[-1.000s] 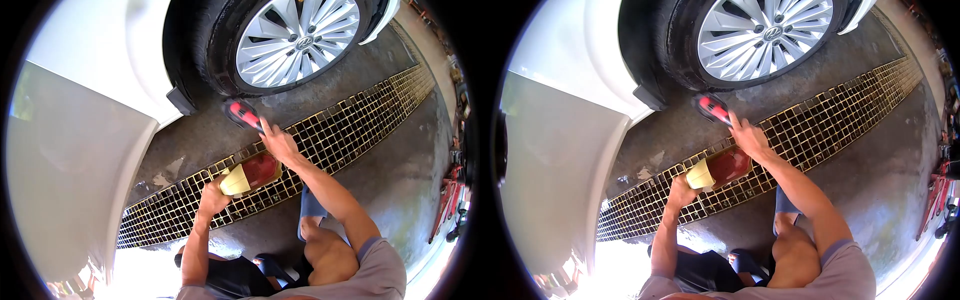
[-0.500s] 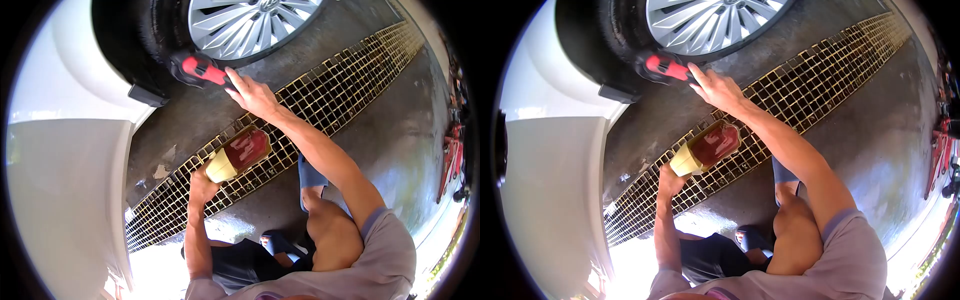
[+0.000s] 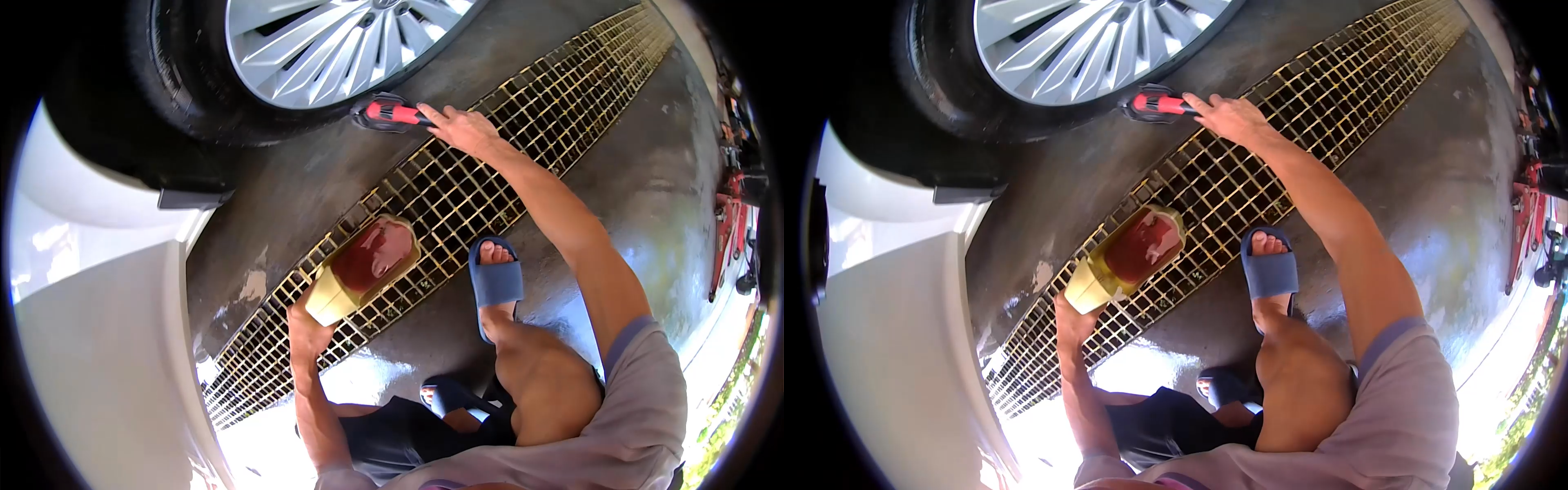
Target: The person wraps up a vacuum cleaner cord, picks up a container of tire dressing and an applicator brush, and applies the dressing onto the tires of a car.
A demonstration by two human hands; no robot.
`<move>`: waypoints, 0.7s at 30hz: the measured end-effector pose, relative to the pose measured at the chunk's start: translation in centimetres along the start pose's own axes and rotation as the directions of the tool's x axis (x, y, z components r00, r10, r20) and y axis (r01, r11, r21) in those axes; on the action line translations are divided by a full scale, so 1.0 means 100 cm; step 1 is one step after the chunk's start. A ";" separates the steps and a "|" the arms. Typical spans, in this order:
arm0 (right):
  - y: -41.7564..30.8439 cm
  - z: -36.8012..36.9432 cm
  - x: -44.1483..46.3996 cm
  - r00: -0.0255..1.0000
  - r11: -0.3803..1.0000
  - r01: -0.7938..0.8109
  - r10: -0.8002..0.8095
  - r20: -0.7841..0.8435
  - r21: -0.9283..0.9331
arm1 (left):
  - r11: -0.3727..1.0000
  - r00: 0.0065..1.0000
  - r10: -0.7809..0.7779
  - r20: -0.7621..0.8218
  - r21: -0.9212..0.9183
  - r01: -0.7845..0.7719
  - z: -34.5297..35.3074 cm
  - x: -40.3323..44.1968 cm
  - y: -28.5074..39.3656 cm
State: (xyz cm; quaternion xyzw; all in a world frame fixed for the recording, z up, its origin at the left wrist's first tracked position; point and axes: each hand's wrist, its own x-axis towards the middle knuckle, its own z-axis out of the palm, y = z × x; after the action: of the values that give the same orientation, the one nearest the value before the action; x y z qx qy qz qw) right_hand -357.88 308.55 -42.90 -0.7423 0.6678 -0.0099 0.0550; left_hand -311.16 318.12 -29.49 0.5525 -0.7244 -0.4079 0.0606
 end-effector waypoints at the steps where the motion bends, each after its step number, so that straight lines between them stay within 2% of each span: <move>1: 0.014 -0.012 -0.001 0.992 0.998 -0.056 0.057 0.110 -0.012 | 1.000 1.000 0.002 0.006 -0.008 -0.002 0.001 0.001 -0.001; 2: 0.029 -0.019 0.000 0.990 0.996 -0.064 0.071 0.124 -0.058 | 0.989 0.999 0.027 -0.027 -0.145 -0.031 0.004 0.002 -0.004; 5: 0.068 -0.040 0.001 0.987 0.986 -0.055 0.077 0.138 -0.161 | 1.000 1.000 -0.022 0.001 0.019 0.022 0.000 0.003 -0.005; 8: 0.096 -0.069 0.003 0.968 0.970 -0.091 0.140 0.208 -0.227 | 0.999 0.999 -0.037 -0.004 -0.030 0.037 0.000 0.004 -0.007; 9: 0.104 -0.084 0.002 0.955 0.959 -0.125 0.186 0.233 -0.254 | 1.000 1.000 -0.021 -0.013 -0.005 0.021 0.000 0.004 -0.005; 10: 0.127 -0.080 0.001 0.956 0.951 -0.150 0.209 0.205 -0.271 | 0.997 0.997 -0.075 -0.007 -0.014 0.075 -0.001 0.004 -0.004; 13: 0.157 -0.126 -0.012 0.901 0.888 -0.338 0.401 0.164 -0.313 | 0.999 0.999 -0.047 -0.029 -0.025 0.046 0.000 0.003 -0.006; 14: 0.164 -0.142 -0.018 0.873 0.854 -0.420 0.473 0.122 -0.309 | 1.000 0.999 0.005 -0.033 -0.002 -0.005 0.001 0.004 -0.005; 17: 0.191 -0.171 -0.037 0.877 0.824 -0.469 0.477 -0.057 -0.316 | 1.000 0.999 0.004 -0.050 -0.011 -0.005 0.003 0.003 -0.003; 20: 0.195 -0.191 -0.051 0.789 0.797 -0.595 0.556 -0.262 -0.100 | 1.000 1.000 -0.005 -0.030 0.016 0.005 0.000 0.004 0.003; 21: 0.190 -0.193 -0.052 0.711 0.772 -0.635 0.588 -0.387 0.006 | 1.000 1.000 -0.012 -0.028 -0.003 0.012 0.000 0.004 0.002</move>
State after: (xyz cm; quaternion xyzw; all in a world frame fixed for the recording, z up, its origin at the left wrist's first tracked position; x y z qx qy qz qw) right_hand -378.98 310.44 -25.27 -0.4652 0.8730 -0.0867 -0.1180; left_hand -311.53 317.78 -29.52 0.5625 -0.7195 -0.4014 0.0690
